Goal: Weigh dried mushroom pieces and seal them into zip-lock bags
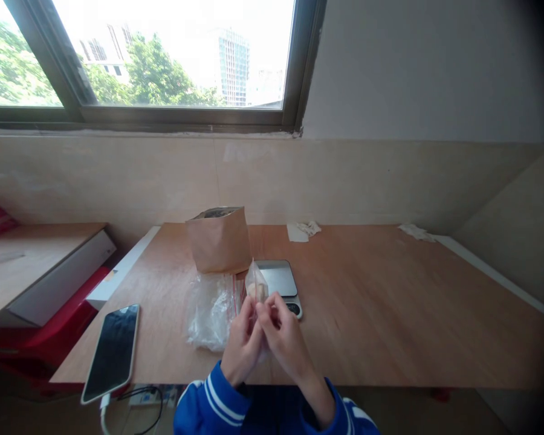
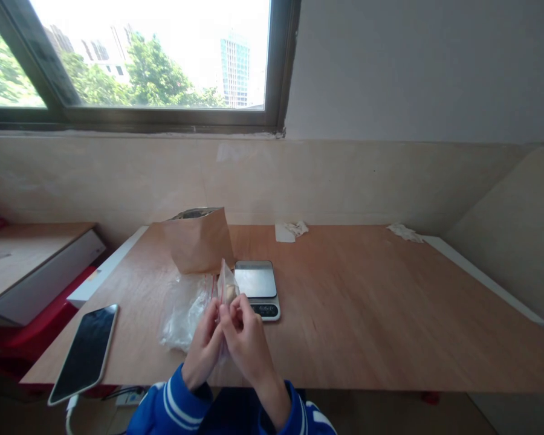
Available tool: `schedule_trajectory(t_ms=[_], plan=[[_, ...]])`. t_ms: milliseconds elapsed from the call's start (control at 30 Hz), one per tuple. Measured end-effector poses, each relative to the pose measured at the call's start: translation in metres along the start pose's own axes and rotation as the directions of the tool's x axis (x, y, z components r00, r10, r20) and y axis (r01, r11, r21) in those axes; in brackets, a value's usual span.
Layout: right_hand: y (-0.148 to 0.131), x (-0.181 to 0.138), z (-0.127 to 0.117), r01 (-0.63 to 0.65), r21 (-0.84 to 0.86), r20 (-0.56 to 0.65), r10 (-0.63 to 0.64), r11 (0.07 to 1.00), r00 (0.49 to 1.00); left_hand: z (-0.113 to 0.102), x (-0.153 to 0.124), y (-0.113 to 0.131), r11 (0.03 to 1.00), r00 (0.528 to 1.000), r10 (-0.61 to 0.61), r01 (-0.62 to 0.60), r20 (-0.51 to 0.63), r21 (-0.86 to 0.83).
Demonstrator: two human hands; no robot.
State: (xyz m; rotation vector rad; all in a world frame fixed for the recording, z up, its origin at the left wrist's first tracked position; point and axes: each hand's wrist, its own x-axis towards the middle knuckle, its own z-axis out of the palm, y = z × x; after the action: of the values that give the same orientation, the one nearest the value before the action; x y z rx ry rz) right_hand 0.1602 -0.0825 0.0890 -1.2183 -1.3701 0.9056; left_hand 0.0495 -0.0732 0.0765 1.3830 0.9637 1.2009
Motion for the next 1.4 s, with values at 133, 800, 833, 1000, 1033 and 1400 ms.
schedule_trajectory(t_ms=[133, 800, 833, 1000, 1033, 1400], plan=[[0.005, 0.007, -0.002, -0.01, 0.051, 0.116, 0.004, 0.999, 0.993, 0.002, 0.003, 0.004, 0.988, 0.998, -0.069, 0.069, 0.009, -0.14], [0.01, 0.04, -0.051, 0.142, 0.093, -0.14, -0.128, 0.985, 0.982, -0.044, 0.021, 0.021, 0.997, 0.987, -0.07, 0.073, -0.141, 0.015], [0.006, 0.04, -0.048, 0.16, 0.161, -0.109, -0.143, 0.974, 0.984, -0.043, 0.023, 0.019, 0.995, 0.984, -0.082, 0.072, -0.158, -0.063], [-0.008, 0.039, -0.022, 0.165, 0.271, -0.116, -0.138, 0.948, 0.984, -0.014, 0.027, -0.005, 0.877, 0.955, -0.196, 0.07, -0.221, -0.476], [-0.008, 0.039, -0.019, 0.152, 0.244, -0.128, -0.123, 0.958, 0.984, -0.007, 0.027, -0.008, 0.822, 0.964, -0.237, 0.132, -0.122, -0.554], [-0.016, 0.044, -0.022, 0.255, -0.193, -0.116, -0.28, 0.948, 0.953, -0.01, 0.043, -0.032, 0.743, 0.905, -0.389, 0.196, -0.175, -0.639]])
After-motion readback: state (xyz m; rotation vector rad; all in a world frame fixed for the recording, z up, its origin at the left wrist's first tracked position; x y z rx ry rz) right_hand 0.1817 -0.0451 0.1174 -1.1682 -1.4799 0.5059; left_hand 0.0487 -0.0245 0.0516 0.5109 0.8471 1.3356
